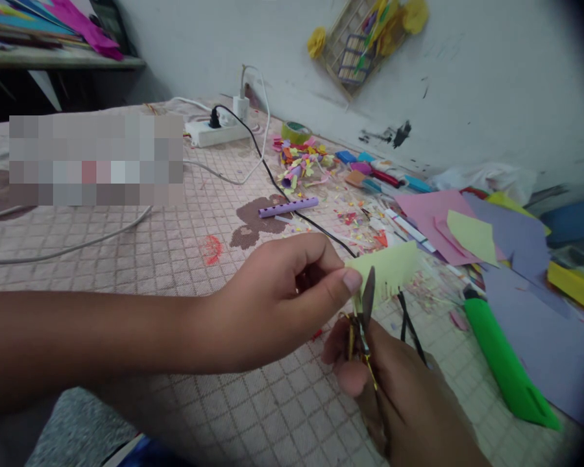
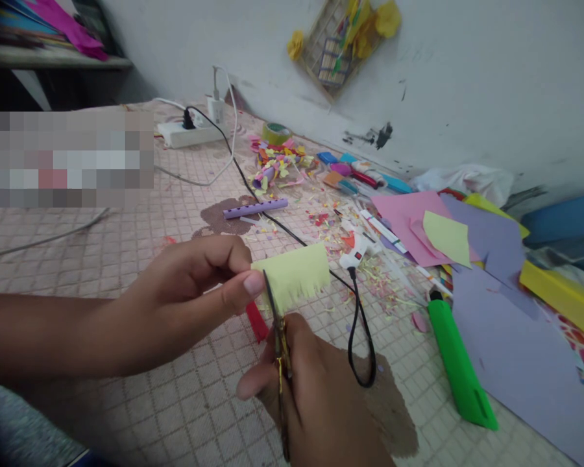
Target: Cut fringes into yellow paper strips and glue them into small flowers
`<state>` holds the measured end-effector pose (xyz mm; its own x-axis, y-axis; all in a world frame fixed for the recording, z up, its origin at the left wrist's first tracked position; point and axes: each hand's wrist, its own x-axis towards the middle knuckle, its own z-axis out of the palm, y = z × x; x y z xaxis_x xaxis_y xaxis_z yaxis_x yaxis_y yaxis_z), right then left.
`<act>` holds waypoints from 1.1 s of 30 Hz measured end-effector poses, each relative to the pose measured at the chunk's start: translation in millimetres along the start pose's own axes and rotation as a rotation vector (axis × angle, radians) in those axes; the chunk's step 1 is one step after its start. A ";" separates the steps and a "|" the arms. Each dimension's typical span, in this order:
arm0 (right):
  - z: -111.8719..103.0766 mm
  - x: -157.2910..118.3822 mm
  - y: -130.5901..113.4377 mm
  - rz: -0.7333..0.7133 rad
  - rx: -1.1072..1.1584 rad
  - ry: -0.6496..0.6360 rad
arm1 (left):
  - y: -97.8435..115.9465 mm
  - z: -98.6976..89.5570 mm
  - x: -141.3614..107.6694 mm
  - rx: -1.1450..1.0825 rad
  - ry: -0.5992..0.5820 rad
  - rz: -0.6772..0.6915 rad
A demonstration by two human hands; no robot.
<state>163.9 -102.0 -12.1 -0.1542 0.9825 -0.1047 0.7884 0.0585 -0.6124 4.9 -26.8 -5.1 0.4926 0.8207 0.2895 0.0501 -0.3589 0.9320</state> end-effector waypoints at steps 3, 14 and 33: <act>-0.8 0.4 0.5 -0.021 -0.008 0.001 | 0.3 -0.4 -0.8 -0.010 -0.001 0.002; -0.6 -0.1 2.2 -0.029 -0.018 0.003 | 1.4 -2.3 1.5 0.066 0.018 0.031; -1.0 1.4 1.3 0.037 0.016 -0.024 | 1.4 -4.1 2.7 0.069 -0.001 0.023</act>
<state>165.3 -100.4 -12.3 -0.1390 0.9795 -0.1460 0.7841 0.0188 -0.6204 2.8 -23.3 -2.2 0.4949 0.8117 0.3102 0.0985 -0.4071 0.9081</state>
